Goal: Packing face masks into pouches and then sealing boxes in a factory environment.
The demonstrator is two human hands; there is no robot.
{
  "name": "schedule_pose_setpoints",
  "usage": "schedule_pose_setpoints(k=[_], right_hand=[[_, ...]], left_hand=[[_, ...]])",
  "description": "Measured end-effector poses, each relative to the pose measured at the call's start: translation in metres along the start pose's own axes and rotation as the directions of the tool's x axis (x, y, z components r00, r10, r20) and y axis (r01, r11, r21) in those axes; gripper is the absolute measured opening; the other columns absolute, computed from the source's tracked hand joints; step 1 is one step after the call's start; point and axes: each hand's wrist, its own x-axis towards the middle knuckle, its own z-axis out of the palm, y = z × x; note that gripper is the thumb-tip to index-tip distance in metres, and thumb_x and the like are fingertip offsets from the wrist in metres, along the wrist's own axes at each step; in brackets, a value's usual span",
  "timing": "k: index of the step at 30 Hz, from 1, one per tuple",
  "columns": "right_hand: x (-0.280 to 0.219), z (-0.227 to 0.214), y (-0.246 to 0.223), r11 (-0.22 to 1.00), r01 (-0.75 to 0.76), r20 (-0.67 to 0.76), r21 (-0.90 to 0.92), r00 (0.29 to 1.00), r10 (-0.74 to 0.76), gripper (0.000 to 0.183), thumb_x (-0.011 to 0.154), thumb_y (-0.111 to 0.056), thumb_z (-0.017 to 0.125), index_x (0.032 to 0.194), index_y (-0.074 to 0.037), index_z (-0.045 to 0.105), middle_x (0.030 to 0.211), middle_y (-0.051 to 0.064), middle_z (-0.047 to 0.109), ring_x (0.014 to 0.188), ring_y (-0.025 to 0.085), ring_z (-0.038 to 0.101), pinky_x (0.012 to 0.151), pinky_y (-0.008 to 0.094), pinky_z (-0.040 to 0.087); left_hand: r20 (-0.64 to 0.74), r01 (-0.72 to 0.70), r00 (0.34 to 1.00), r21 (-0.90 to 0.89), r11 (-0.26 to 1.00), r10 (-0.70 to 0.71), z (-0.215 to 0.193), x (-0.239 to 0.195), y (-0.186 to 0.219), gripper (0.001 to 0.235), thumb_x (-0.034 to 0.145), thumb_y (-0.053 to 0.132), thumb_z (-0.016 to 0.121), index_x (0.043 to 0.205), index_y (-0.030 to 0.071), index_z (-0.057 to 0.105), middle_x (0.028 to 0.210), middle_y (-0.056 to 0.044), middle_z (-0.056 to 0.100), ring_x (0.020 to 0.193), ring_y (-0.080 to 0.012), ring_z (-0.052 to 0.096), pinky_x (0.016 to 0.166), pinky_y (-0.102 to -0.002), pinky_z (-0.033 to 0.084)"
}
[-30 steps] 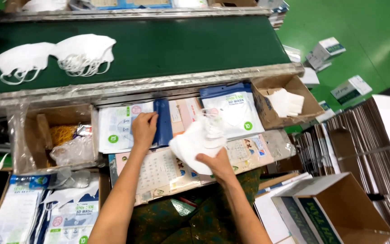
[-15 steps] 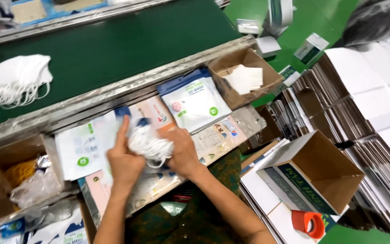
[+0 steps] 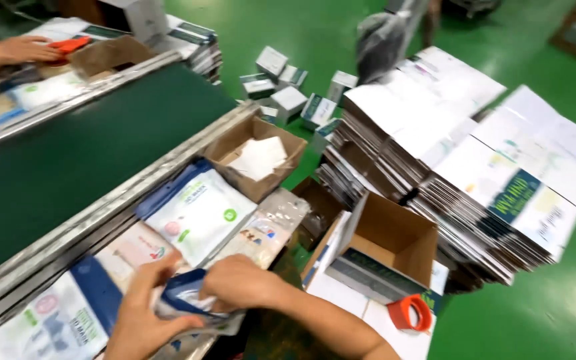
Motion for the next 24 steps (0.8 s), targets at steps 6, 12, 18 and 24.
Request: schedule_pose_setpoints(k=[6, 12, 18, 24], right_hand=[[-0.019, -0.024, 0.005, 0.773, 0.156, -0.298, 0.615, 0.953, 0.045, 0.027, 0.082, -0.022, 0.075, 0.108, -0.017, 0.076, 0.099, 0.007, 0.076, 0.092, 0.028, 0.075, 0.085, 0.040, 0.055], [-0.027, -0.017, 0.003, 0.961, 0.163, -0.275, 0.222, 0.956, -0.099, 0.016, 0.083, -0.019, 0.077, 0.098, -0.014, 0.078, 0.101, 0.006, 0.067, 0.100, 0.029, 0.068, 0.080, 0.038, 0.050], [-0.037, -0.015, -0.018, 0.974, 0.214, -0.573, 0.074, 0.808, -0.134, 0.024, 0.093, -0.020, 0.078, 0.112, -0.011, 0.065, 0.094, 0.008, 0.061, 0.091, 0.031, 0.062, 0.082, 0.042, 0.049], [-0.021, 0.010, 0.004, 0.977, 0.215, -0.624, 0.014, 0.765, -0.160, 0.020, 0.091, -0.012, 0.074, 0.097, -0.004, 0.057, 0.090, 0.014, 0.058, 0.087, 0.036, 0.061, 0.076, 0.047, 0.050]], left_hand=[[0.160, -0.068, 0.982, -0.220, 0.973, 0.105, 0.009, 0.016, -0.039, 0.061, 0.060, 0.011, 0.095, 0.117, 0.001, 0.075, 0.094, -0.006, 0.084, 0.084, -0.0098, 0.073, 0.080, -0.027, 0.058], [0.194, 0.174, 0.972, -0.207, 0.963, -0.133, 0.026, 0.012, -0.064, 0.038, 0.065, 0.002, 0.092, 0.102, -0.001, 0.084, 0.082, -0.014, 0.085, 0.073, -0.0167, 0.069, 0.069, -0.034, 0.055], [0.050, -0.104, 0.993, -0.097, 0.990, 0.109, 0.026, 0.008, -0.050, 0.025, 0.062, 0.004, 0.092, 0.087, 0.004, 0.085, 0.084, -0.009, 0.084, 0.083, -0.0172, 0.080, 0.086, -0.029, 0.058], [-0.250, -0.141, 0.958, 0.028, 0.990, 0.143, 0.033, 0.000, -0.016, 0.022, 0.068, 0.014, 0.089, 0.082, 0.002, 0.078, 0.073, -0.008, 0.076, 0.066, -0.0147, 0.074, 0.066, -0.031, 0.057]])
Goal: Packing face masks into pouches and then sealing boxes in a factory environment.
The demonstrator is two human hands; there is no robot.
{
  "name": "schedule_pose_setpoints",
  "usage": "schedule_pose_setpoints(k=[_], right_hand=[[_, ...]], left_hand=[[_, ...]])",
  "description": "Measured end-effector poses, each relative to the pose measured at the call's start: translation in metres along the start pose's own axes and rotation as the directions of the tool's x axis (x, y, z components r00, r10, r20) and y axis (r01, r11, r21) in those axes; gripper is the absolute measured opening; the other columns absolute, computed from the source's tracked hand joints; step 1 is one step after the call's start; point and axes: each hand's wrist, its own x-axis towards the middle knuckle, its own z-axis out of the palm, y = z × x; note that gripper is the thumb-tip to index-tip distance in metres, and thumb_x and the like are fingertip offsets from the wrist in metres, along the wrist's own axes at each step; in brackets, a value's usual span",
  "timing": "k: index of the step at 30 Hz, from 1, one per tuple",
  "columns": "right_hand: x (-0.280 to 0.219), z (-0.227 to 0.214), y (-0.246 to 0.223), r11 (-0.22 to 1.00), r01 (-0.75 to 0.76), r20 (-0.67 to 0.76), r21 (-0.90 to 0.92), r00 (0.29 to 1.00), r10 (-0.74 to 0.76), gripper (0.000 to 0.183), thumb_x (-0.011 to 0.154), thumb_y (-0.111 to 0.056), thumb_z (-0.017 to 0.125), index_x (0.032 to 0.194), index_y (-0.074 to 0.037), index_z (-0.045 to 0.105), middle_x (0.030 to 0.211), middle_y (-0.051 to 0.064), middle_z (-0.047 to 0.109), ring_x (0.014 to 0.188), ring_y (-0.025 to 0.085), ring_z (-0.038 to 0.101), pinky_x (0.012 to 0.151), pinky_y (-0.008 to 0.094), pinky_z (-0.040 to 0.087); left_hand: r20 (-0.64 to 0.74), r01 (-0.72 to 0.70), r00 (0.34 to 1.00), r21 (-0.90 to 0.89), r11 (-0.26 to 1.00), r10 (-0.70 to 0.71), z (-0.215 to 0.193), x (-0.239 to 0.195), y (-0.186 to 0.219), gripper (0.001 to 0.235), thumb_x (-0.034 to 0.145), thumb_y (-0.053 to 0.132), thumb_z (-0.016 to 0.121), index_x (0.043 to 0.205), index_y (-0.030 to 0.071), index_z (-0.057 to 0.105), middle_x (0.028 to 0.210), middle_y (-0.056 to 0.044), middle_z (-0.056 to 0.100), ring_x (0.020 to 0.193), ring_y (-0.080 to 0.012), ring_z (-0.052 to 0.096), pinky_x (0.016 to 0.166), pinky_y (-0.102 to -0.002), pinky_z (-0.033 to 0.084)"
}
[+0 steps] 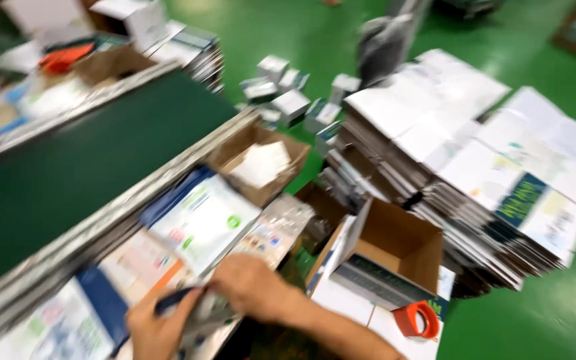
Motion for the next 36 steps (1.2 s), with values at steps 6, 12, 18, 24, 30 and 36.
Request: schedule_pose_setpoints(k=[6, 12, 18, 24, 30, 36], right_hand=[[0.037, -0.003, 0.045, 0.993, -0.089, -0.171, -0.075, 0.982, 0.075, 0.077, 0.082, -0.036, 0.079, 0.141, 0.005, 0.050, 0.133, 0.026, 0.059, 0.122, 0.044, 0.056, 0.105, 0.048, 0.045], [0.049, 0.072, 0.179, 0.906, -0.403, 0.008, -0.130, 0.913, 0.407, 0.098, 0.093, -0.051, 0.069, 0.151, 0.016, 0.027, 0.141, 0.033, 0.051, 0.128, 0.047, 0.050, 0.107, 0.050, 0.041], [0.064, 0.075, 0.190, 0.800, -0.547, 0.190, -0.247, 0.782, 0.594, 0.097, 0.079, -0.066, 0.074, 0.137, 0.008, 0.052, 0.131, 0.034, 0.060, 0.121, 0.047, 0.057, 0.105, 0.051, 0.045], [0.080, 0.067, 0.173, 0.617, -0.782, 0.345, -0.092, 0.556, 0.756, 0.101, 0.066, -0.057, 0.091, 0.134, 0.007, 0.052, 0.123, 0.026, 0.067, 0.113, 0.035, 0.068, 0.098, 0.043, 0.054], [0.040, 0.030, 0.123, 0.415, -0.681, 0.425, 0.604, 0.715, 0.555, 0.086, 0.058, -0.022, 0.094, 0.133, 0.003, 0.060, 0.121, 0.017, 0.073, 0.109, 0.027, 0.070, 0.098, 0.040, 0.056], [-0.012, 0.044, 0.121, 0.817, -0.236, 0.082, 0.527, 0.970, 0.227, 0.115, 0.058, -0.031, 0.101, 0.150, 0.003, 0.041, 0.149, 0.016, 0.049, 0.139, 0.027, 0.045, 0.118, 0.040, 0.035]], left_hand=[[0.100, 0.431, 0.865, -0.649, 0.627, -0.492, -0.007, 0.056, -0.001, 0.036, 0.092, 0.027, 0.069, 0.114, -0.002, 0.068, 0.097, -0.007, 0.072, 0.076, -0.0159, 0.068, 0.063, -0.035, 0.056], [0.068, 0.506, 0.767, -0.675, 0.537, -0.638, 0.048, 0.089, -0.043, 0.065, 0.100, 0.044, 0.062, 0.153, 0.011, 0.041, 0.143, -0.010, 0.052, 0.120, -0.0274, 0.055, 0.091, -0.041, 0.051], [0.268, 0.598, 0.693, -0.733, 0.325, -0.669, 0.081, 0.083, -0.095, 0.063, 0.084, 0.026, 0.079, 0.134, -0.003, 0.055, 0.128, -0.020, 0.068, 0.112, -0.0321, 0.069, 0.088, -0.044, 0.059], [0.472, 0.681, 0.653, -0.709, 0.186, -0.591, 0.064, 0.086, -0.098, 0.060, 0.074, 0.008, 0.084, 0.128, -0.006, 0.061, 0.113, -0.017, 0.074, 0.096, -0.0287, 0.075, 0.083, -0.042, 0.062], [0.231, 0.422, 0.907, -0.529, 0.736, -0.354, 0.019, 0.048, -0.046, 0.073, 0.066, 0.015, 0.093, 0.128, -0.005, 0.061, 0.116, -0.016, 0.074, 0.100, -0.0265, 0.074, 0.088, -0.037, 0.062], [0.045, -0.209, 0.971, -0.312, 0.927, 0.234, 0.024, 0.016, -0.051, 0.141, 0.040, 0.028, 0.102, 0.154, 0.003, 0.023, 0.143, -0.021, 0.047, 0.130, -0.0345, 0.051, 0.105, -0.043, 0.049]])
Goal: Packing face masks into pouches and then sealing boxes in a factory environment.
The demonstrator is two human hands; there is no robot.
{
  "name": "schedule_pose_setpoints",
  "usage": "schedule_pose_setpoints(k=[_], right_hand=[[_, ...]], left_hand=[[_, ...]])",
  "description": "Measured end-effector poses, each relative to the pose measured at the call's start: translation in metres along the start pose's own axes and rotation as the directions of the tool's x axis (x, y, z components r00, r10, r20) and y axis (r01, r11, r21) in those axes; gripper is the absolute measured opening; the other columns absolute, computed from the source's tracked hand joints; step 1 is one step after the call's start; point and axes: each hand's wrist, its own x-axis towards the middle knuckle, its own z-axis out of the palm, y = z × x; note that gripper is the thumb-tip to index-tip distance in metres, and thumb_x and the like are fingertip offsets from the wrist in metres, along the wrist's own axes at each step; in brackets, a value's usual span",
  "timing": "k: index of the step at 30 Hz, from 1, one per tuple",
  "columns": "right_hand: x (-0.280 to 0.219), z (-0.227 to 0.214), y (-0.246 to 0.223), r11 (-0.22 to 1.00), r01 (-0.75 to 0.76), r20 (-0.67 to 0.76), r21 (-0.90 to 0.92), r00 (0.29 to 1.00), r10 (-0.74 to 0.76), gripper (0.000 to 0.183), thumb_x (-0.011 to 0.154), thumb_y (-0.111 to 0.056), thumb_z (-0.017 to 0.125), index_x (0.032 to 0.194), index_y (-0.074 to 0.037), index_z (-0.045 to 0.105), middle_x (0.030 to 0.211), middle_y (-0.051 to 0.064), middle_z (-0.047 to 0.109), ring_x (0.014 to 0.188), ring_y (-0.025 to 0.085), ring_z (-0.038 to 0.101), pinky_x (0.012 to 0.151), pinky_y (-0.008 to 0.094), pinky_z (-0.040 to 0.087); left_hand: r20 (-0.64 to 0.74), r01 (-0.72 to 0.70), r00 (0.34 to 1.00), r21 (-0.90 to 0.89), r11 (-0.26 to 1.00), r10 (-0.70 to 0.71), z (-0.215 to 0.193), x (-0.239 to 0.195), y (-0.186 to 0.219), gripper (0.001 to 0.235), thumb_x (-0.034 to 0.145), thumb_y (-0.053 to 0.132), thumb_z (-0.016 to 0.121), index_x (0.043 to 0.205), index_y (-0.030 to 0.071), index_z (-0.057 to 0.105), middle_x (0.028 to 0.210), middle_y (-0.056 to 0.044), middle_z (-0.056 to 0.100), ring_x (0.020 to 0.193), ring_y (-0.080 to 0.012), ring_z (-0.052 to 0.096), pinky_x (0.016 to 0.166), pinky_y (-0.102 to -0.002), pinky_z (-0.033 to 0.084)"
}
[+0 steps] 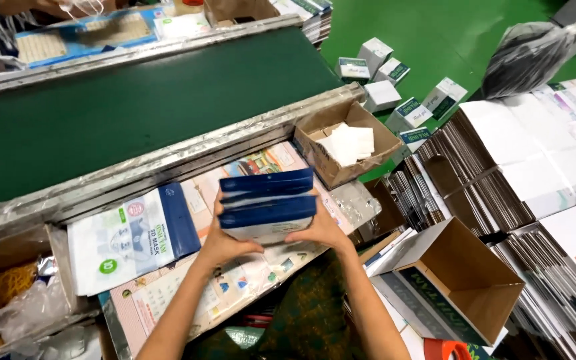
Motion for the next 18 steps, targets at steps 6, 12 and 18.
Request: schedule_pose_setpoints(k=[6, 12, 18], right_hand=[[0.002, 0.008, 0.008, 0.954, -0.187, 0.039, 0.236, 0.982, 0.183, 0.120, 0.053, -0.033, 0.100, 0.149, -0.005, 0.034, 0.143, 0.010, 0.053, 0.133, 0.022, 0.050, 0.113, 0.036, 0.040], [-0.067, -0.047, -0.014, 0.972, -0.207, -0.192, 0.116, 0.955, 0.226, 0.051, 0.070, -0.022, 0.097, 0.112, 0.000, 0.077, 0.110, 0.010, 0.078, 0.100, 0.018, 0.072, 0.093, 0.034, 0.058], [-0.187, -0.155, -0.139, 0.743, 0.111, -0.745, 0.660, 0.220, 0.629, 0.068, 0.059, -0.035, 0.092, 0.116, -0.009, 0.068, 0.113, 0.009, 0.074, 0.098, 0.025, 0.075, 0.086, 0.044, 0.063]], left_hand=[[0.108, 0.285, 0.958, -0.354, 0.891, -0.264, 0.032, -0.021, -0.048, 0.103, 0.063, 0.021, 0.097, 0.144, 0.007, 0.036, 0.136, -0.016, 0.063, 0.122, -0.0275, 0.065, 0.103, -0.040, 0.057], [0.323, 0.482, 0.874, -0.481, 0.733, -0.363, 0.082, 0.011, 0.031, 0.071, 0.073, 0.011, 0.088, 0.135, -0.003, 0.056, 0.128, -0.017, 0.066, 0.116, -0.0264, 0.065, 0.101, -0.039, 0.054], [0.355, -0.049, 0.928, -0.170, 0.984, 0.108, 0.186, 0.020, 0.106, 0.084, 0.075, 0.021, 0.089, 0.145, -0.003, 0.047, 0.148, -0.024, 0.049, 0.142, -0.0369, 0.043, 0.121, -0.049, 0.025]])
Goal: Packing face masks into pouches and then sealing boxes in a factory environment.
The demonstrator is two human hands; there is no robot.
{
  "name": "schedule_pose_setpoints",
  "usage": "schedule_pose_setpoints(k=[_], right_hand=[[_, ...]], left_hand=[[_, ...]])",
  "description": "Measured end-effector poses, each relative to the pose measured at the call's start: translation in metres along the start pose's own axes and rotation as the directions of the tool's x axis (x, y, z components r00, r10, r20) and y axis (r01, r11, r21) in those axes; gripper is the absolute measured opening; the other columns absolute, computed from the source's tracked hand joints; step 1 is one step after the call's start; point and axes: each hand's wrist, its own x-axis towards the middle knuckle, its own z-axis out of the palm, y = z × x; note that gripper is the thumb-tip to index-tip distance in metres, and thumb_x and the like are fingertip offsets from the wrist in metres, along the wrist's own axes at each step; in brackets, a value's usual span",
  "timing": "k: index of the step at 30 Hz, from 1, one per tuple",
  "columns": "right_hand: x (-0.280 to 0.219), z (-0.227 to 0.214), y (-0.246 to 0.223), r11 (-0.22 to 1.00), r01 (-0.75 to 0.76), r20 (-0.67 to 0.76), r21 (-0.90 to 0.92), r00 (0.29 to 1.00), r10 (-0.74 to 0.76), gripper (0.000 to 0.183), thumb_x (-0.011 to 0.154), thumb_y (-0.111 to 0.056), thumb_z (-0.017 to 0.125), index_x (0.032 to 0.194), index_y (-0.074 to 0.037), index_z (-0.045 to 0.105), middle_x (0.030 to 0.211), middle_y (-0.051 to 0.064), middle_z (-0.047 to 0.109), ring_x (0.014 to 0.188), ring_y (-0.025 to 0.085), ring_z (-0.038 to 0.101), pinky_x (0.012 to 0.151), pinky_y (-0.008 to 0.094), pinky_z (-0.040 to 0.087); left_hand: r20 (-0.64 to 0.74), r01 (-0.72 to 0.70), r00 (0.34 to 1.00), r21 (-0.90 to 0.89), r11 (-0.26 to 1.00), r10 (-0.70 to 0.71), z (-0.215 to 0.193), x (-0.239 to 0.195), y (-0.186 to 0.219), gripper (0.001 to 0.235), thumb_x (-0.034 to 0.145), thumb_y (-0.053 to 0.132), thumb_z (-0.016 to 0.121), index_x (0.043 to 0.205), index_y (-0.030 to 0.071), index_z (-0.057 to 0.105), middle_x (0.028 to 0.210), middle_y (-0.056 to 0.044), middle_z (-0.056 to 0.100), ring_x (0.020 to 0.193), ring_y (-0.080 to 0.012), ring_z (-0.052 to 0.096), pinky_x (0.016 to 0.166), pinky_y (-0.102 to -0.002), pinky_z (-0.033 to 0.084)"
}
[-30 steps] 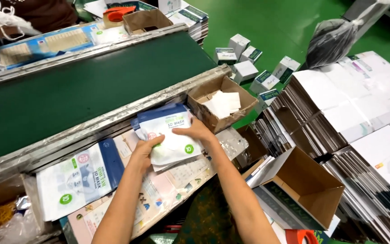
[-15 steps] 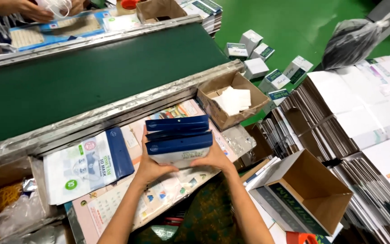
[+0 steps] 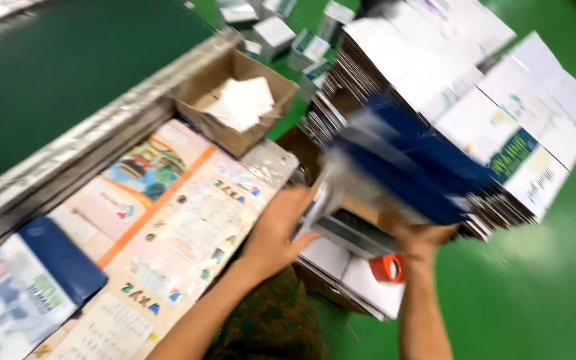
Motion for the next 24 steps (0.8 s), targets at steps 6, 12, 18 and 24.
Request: schedule_pose_setpoints(k=[6, 12, 18, 24], right_hand=[[-0.009, -0.037, -0.050, -0.224, 0.513, 0.534, -0.828, 0.603, -0.592, 0.069, 0.080, -0.027, 0.095, 0.131, -0.004, 0.054, 0.120, 0.017, 0.066, 0.106, 0.030, 0.068, 0.094, 0.040, 0.055], [0.060, -0.043, -0.045, -0.491, 0.317, 0.200, -0.811, 0.940, 0.276, 0.094, 0.055, -0.043, 0.099, 0.135, -0.018, 0.056, 0.107, 0.012, 0.076, 0.101, 0.032, 0.070, 0.087, 0.041, 0.054], [0.212, -0.129, 0.054, -0.261, 0.128, -0.134, -0.957, 0.602, 0.787, 0.087, 0.061, -0.027, 0.095, 0.138, -0.011, 0.058, 0.121, 0.009, 0.076, 0.110, 0.024, 0.068, 0.095, 0.037, 0.049], [0.239, -0.230, 0.102, -0.184, 0.346, 0.012, -0.920, 0.493, 0.870, 0.069, 0.069, -0.024, 0.091, 0.132, -0.005, 0.067, 0.125, 0.013, 0.075, 0.115, 0.024, 0.066, 0.102, 0.035, 0.045]], left_hand=[[0.308, -0.407, 0.898, 0.310, 0.859, 0.314, 0.134, 0.016, -0.032, 0.055, 0.069, 0.010, 0.075, 0.123, 0.007, 0.064, 0.122, -0.014, 0.065, 0.128, -0.0359, 0.054, 0.113, -0.063, 0.030], [0.497, -0.335, 0.860, 0.373, 0.865, 0.119, 0.165, -0.021, -0.054, 0.010, 0.090, 0.011, 0.062, 0.094, 0.006, 0.070, 0.095, -0.013, 0.071, 0.106, -0.0294, 0.064, 0.091, -0.054, 0.051], [0.442, -0.320, 0.886, 0.368, 0.873, 0.138, 0.148, -0.032, -0.072, 0.010, 0.094, 0.010, 0.061, 0.094, 0.005, 0.070, 0.095, -0.014, 0.071, 0.105, -0.0296, 0.064, 0.098, -0.053, 0.051], [0.178, -0.304, 0.952, 0.466, 0.831, 0.249, 0.063, -0.013, -0.038, 0.071, 0.080, -0.006, 0.058, 0.148, 0.016, 0.055, 0.152, -0.025, 0.050, 0.148, -0.0407, 0.044, 0.118, -0.051, 0.043]])
